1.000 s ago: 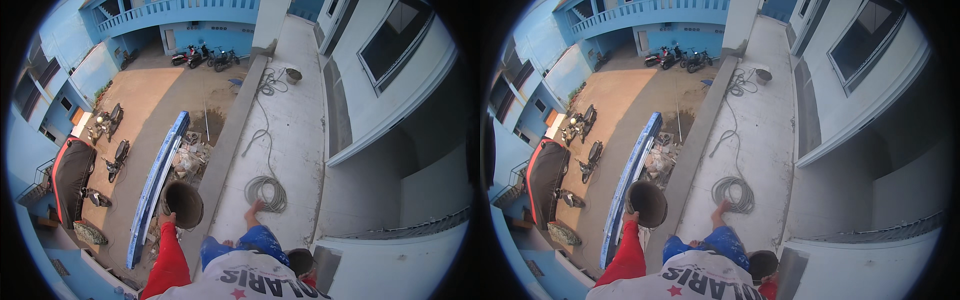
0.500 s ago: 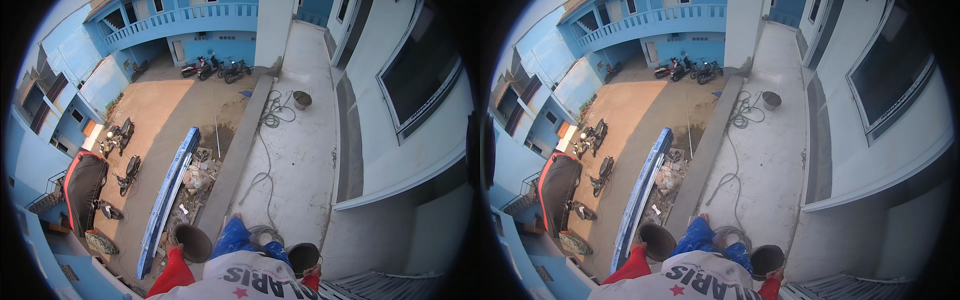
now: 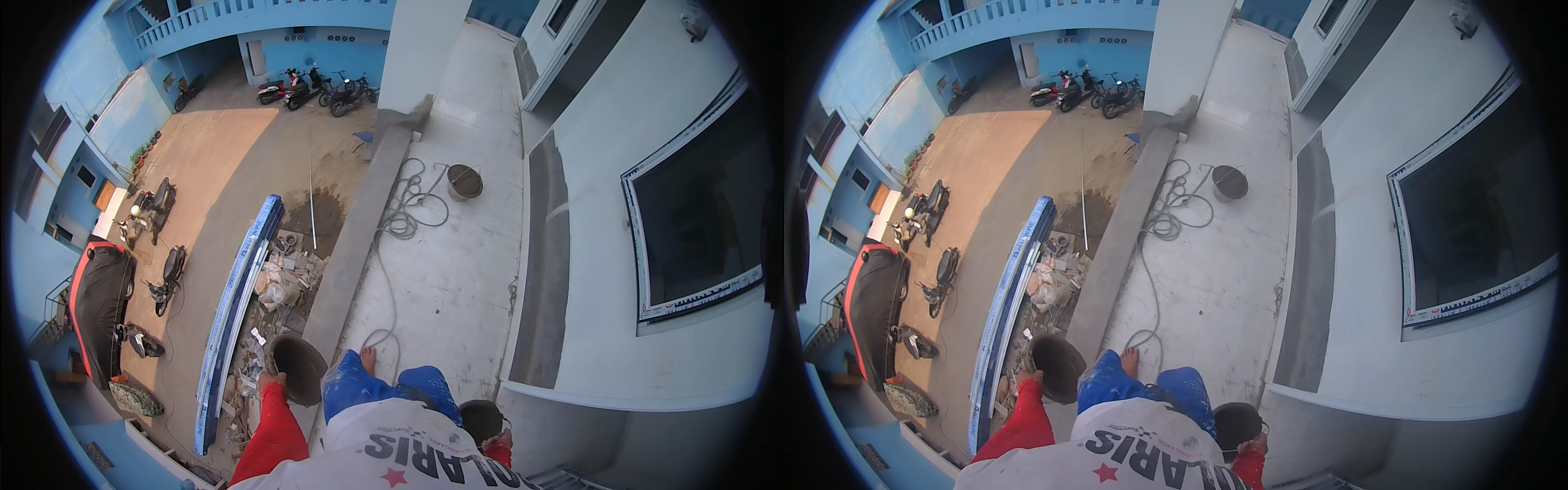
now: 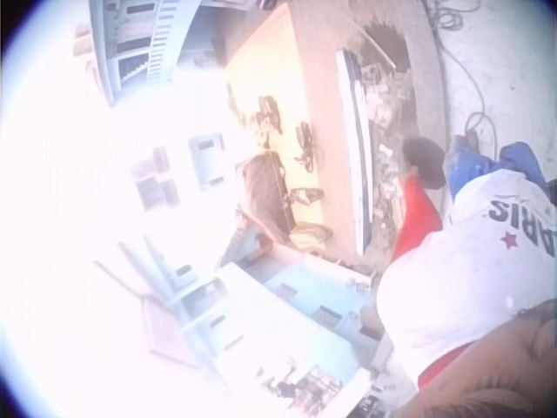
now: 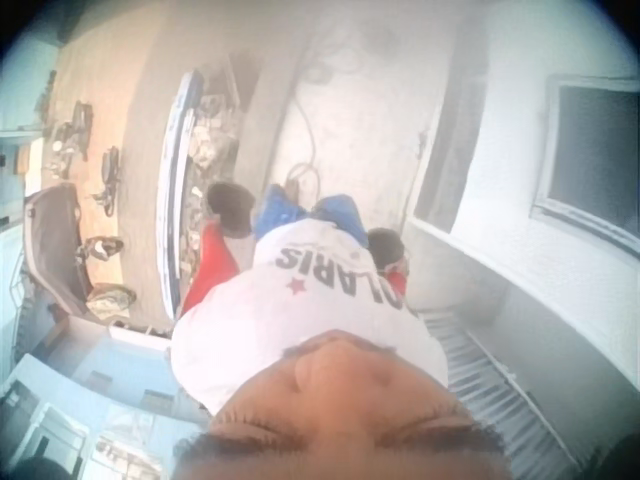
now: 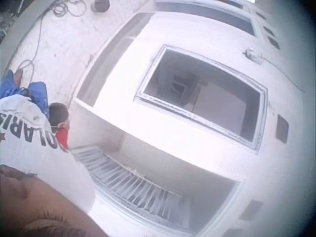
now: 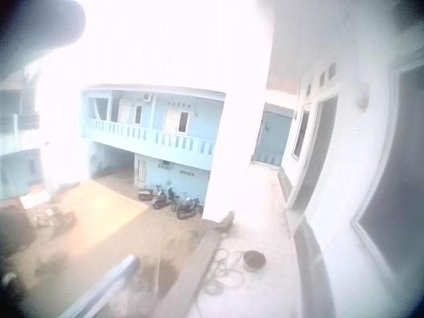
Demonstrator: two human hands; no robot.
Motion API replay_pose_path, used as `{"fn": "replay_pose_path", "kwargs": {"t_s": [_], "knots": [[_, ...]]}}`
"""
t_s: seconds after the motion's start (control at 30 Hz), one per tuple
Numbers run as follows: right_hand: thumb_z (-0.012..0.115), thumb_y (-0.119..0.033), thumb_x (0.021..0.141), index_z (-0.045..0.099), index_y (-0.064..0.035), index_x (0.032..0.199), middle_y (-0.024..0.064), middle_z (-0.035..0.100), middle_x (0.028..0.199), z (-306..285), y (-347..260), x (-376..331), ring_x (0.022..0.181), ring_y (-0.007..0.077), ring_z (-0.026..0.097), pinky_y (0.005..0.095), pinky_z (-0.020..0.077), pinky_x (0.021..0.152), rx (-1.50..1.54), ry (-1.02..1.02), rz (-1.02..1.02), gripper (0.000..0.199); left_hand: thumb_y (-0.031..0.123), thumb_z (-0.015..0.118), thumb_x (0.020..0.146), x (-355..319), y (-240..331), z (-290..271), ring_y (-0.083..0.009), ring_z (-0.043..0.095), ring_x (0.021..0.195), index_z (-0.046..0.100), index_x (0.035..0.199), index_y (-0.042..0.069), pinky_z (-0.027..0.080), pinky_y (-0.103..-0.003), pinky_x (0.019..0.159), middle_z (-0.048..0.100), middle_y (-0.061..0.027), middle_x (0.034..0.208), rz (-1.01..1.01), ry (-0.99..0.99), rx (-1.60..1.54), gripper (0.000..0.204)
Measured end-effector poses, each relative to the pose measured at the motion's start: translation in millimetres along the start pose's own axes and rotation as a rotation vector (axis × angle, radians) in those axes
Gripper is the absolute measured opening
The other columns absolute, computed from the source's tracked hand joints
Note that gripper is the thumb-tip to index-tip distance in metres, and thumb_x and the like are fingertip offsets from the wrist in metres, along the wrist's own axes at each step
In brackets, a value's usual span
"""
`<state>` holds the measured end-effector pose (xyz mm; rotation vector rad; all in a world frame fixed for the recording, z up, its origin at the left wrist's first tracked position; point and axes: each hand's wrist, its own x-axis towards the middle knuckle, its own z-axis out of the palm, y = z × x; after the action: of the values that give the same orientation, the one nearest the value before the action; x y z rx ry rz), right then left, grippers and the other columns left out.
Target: The person carries two buckets of cement from a balcony into a house, hands one bucket to another person, then returns to the balcony to open a bag of white powder and pour it into a bucket.
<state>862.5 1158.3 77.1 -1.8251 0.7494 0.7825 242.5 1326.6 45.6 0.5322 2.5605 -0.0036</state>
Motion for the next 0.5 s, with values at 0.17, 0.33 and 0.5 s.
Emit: {"fn": "replay_pose_path", "kwargs": {"t_s": [0.17,0.33,0.5], "knots": [[0.063,-0.045,0.081,0.044,-0.0151,0.076,-0.0020,0.039,0.057,99.5,-47.2,-1.6,0.040,0.0126,0.035,0.0253,0.0319,0.039,-0.045,0.021,0.011,0.036,0.036,0.075,0.061,45.8,160.5,-15.8,-0.0409,0.060,0.096,0.057,0.108,-0.005,0.047,-0.045,0.086,0.061,-0.0281,0.102,0.196,0.077,-0.145,0.064],[0.064,-0.045,0.081,0.044,-0.0153,0.077,-0.0022,0.039,0.058,225.2,-90.7,28.1,0.040,0.0126,0.036,0.0255,0.0320,0.039,-0.055,-0.016,0.051,0.036,0.033,0.073,0.063,67.2,275.8,-37.0,-0.0374,0.064,0.088,0.062,0.099,-0.006,0.050,-0.042,0.081,0.064,-0.0267,0.093,0.262,0.196,-0.227,0.054],[0.064,-0.044,0.080,0.044,-0.0156,0.077,-0.0023,0.038,0.059,326.7,-157.6,38.8,0.041,0.0125,0.036,0.0257,0.0322,0.039,-0.062,-0.062,0.055,0.035,0.036,0.073,0.058,63.2,323.3,-37.8,-0.0393,0.062,0.092,0.065,0.091,-0.005,0.048,-0.042,0.084,0.063,-0.0277,0.095,0.056,0.110,-0.231,0.054]]}}
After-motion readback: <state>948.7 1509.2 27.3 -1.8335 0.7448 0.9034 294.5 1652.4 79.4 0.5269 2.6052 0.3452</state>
